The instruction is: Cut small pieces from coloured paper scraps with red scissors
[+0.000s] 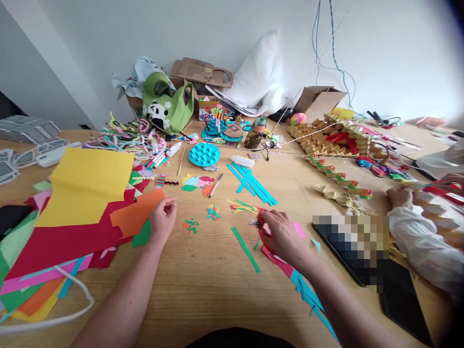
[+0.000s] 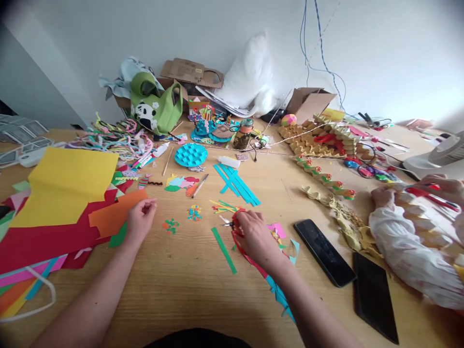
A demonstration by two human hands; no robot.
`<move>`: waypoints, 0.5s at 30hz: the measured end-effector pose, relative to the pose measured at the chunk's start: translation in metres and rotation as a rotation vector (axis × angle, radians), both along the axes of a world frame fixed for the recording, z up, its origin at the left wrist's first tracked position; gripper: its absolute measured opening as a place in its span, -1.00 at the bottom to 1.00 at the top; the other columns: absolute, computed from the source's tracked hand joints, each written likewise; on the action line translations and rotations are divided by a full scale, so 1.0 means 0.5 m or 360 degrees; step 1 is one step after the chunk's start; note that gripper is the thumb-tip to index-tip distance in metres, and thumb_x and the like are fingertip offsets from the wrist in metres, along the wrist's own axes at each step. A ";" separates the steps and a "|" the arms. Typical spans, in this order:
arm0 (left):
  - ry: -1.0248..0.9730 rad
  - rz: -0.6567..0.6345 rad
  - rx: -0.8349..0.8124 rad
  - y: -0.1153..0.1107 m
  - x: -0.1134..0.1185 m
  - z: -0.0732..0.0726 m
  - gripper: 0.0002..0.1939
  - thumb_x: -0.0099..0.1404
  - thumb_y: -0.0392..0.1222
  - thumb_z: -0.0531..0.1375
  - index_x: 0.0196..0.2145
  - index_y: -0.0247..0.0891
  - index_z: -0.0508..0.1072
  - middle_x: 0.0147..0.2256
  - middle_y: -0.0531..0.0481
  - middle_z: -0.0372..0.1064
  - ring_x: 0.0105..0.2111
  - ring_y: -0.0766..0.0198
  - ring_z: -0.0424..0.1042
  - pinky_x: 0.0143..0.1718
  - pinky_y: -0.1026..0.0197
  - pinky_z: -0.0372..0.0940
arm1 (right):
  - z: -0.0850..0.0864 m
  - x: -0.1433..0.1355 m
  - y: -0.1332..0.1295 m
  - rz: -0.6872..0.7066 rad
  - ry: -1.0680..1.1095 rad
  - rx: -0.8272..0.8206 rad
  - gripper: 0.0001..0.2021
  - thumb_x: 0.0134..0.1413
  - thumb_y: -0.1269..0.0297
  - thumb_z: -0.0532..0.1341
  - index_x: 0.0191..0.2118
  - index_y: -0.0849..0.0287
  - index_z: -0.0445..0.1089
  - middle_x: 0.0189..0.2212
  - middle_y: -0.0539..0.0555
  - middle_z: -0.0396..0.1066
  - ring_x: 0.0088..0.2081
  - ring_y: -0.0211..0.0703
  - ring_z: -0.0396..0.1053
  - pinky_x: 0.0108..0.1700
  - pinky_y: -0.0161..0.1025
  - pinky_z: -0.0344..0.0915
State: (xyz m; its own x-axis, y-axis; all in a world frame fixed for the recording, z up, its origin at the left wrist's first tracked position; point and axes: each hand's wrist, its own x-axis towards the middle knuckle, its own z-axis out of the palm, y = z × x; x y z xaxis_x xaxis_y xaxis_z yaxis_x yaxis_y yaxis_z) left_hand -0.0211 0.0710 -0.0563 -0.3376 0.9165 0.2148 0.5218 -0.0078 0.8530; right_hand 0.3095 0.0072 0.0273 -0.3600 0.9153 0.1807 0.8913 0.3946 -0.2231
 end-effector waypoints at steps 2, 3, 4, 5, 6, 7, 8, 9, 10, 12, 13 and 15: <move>0.0002 0.0003 0.0013 0.000 0.000 0.001 -0.74 0.12 -0.08 0.12 -0.30 -0.26 0.48 -0.52 0.00 0.39 -0.51 0.25 0.36 -0.42 0.24 0.26 | 0.002 0.052 -0.002 -0.0062 -0.0011 0.0005 -0.88 0.02 0.51 0.09 -0.32 0.16 0.25 -0.42 0.10 0.41 -0.34 -0.06 0.36 -0.25 -0.19 0.16; -0.0001 0.0005 0.0018 0.000 -0.001 0.000 -0.74 0.12 -0.08 0.13 -0.30 -0.26 0.48 -0.52 0.00 0.39 -0.51 0.25 0.35 -0.42 0.23 0.26 | -0.001 0.076 -0.004 -0.0100 -0.0028 0.0009 -0.89 0.05 0.48 0.09 -0.29 0.17 0.27 -0.40 0.11 0.43 -0.32 -0.05 0.38 -0.23 -0.18 0.17; -0.0009 0.0007 0.0023 0.000 -0.001 -0.001 -0.74 0.12 -0.07 0.13 -0.30 -0.26 0.48 -0.52 0.00 0.39 -0.52 0.26 0.35 -0.43 0.23 0.26 | -0.006 0.096 -0.007 -0.0152 -0.0041 0.0027 -0.89 0.07 0.46 0.08 -0.27 0.17 0.28 -0.39 0.13 0.44 -0.30 -0.02 0.40 -0.24 -0.17 0.19; -0.0023 0.0005 0.0026 0.000 -0.003 -0.001 -0.74 0.13 -0.07 0.13 -0.30 -0.27 0.48 -0.52 0.01 0.39 -0.52 0.26 0.35 -0.42 0.23 0.26 | -0.011 0.112 -0.011 -0.0226 -0.0048 0.0045 -0.88 0.07 0.44 0.08 -0.26 0.18 0.30 -0.39 0.15 0.45 -0.29 0.01 0.41 -0.26 -0.16 0.19; -0.0045 0.0004 0.0029 0.000 -0.004 -0.003 -0.73 0.13 -0.06 0.14 -0.29 -0.27 0.48 -0.52 0.01 0.39 -0.51 0.26 0.35 -0.42 0.23 0.26 | -0.015 0.121 -0.017 -0.0304 -0.0039 0.0078 -0.87 0.07 0.42 0.08 -0.24 0.18 0.31 -0.37 0.15 0.46 -0.29 0.03 0.43 -0.27 -0.15 0.20; -0.0067 0.0003 0.0033 0.001 -0.006 -0.004 -0.73 0.12 -0.06 0.14 -0.29 -0.28 0.48 -0.52 0.00 0.39 -0.51 0.26 0.36 -0.41 0.23 0.27 | -0.017 0.125 -0.025 -0.0370 -0.0002 0.0119 -0.86 0.07 0.39 0.10 -0.23 0.18 0.32 -0.35 0.16 0.48 -0.28 0.05 0.44 -0.28 -0.15 0.21; -0.0087 0.0002 0.0036 0.002 -0.007 -0.005 -0.72 0.12 -0.06 0.15 -0.29 -0.28 0.48 -0.51 0.00 0.39 -0.51 0.26 0.36 -0.41 0.23 0.27 | -0.016 0.122 -0.035 -0.0468 0.0070 0.0218 -0.87 0.06 0.35 0.12 -0.23 0.17 0.33 -0.34 0.16 0.49 -0.27 0.07 0.44 -0.28 -0.14 0.22; -0.0106 0.0007 0.0042 0.003 -0.009 -0.006 -0.72 0.11 -0.06 0.15 -0.29 -0.29 0.48 -0.51 0.00 0.39 -0.51 0.26 0.36 -0.41 0.23 0.27 | -0.013 0.114 -0.048 -0.0570 0.0176 0.0336 -0.86 0.06 0.30 0.15 -0.23 0.16 0.33 -0.30 0.17 0.50 -0.25 0.07 0.44 -0.27 -0.12 0.24; -0.0122 0.0012 0.0047 0.004 -0.010 -0.007 -0.72 0.11 -0.07 0.16 -0.28 -0.29 0.48 -0.51 0.01 0.38 -0.50 0.26 0.36 -0.42 0.24 0.27 | -0.008 0.102 -0.063 -0.0658 0.0288 0.0437 -0.85 0.07 0.26 0.16 -0.21 0.15 0.34 -0.25 0.17 0.50 -0.23 0.06 0.44 -0.24 -0.11 0.25; -0.0157 0.0029 0.0067 0.007 -0.014 -0.011 -0.72 0.10 -0.07 0.16 -0.28 -0.30 0.48 -0.52 0.02 0.37 -0.51 0.27 0.35 -0.43 0.25 0.28 | 0.001 0.069 -0.100 -0.0829 0.0483 0.0606 -0.86 0.11 0.26 0.18 -0.20 0.12 0.33 -0.20 0.14 0.49 -0.17 0.04 0.41 -0.15 -0.10 0.26; -0.0178 0.0034 0.0076 0.009 -0.016 -0.013 -0.71 0.10 -0.07 0.16 -0.28 -0.30 0.48 -0.52 0.02 0.37 -0.51 0.28 0.35 -0.43 0.25 0.28 | 0.003 0.051 -0.121 -0.0863 0.0549 0.0694 -0.88 0.11 0.28 0.18 -0.21 0.12 0.33 -0.24 0.13 0.49 -0.18 0.02 0.40 -0.14 -0.10 0.27; -0.0235 0.0042 0.0088 0.012 -0.022 -0.020 -0.70 0.11 -0.07 0.16 -0.26 -0.30 0.48 -0.52 0.03 0.35 -0.53 0.30 0.34 -0.46 0.26 0.28 | -0.004 0.016 -0.164 -0.0736 0.0613 0.0736 -0.92 0.10 0.34 0.20 -0.25 0.12 0.32 -0.28 0.12 0.47 -0.20 0.00 0.40 -0.12 -0.11 0.27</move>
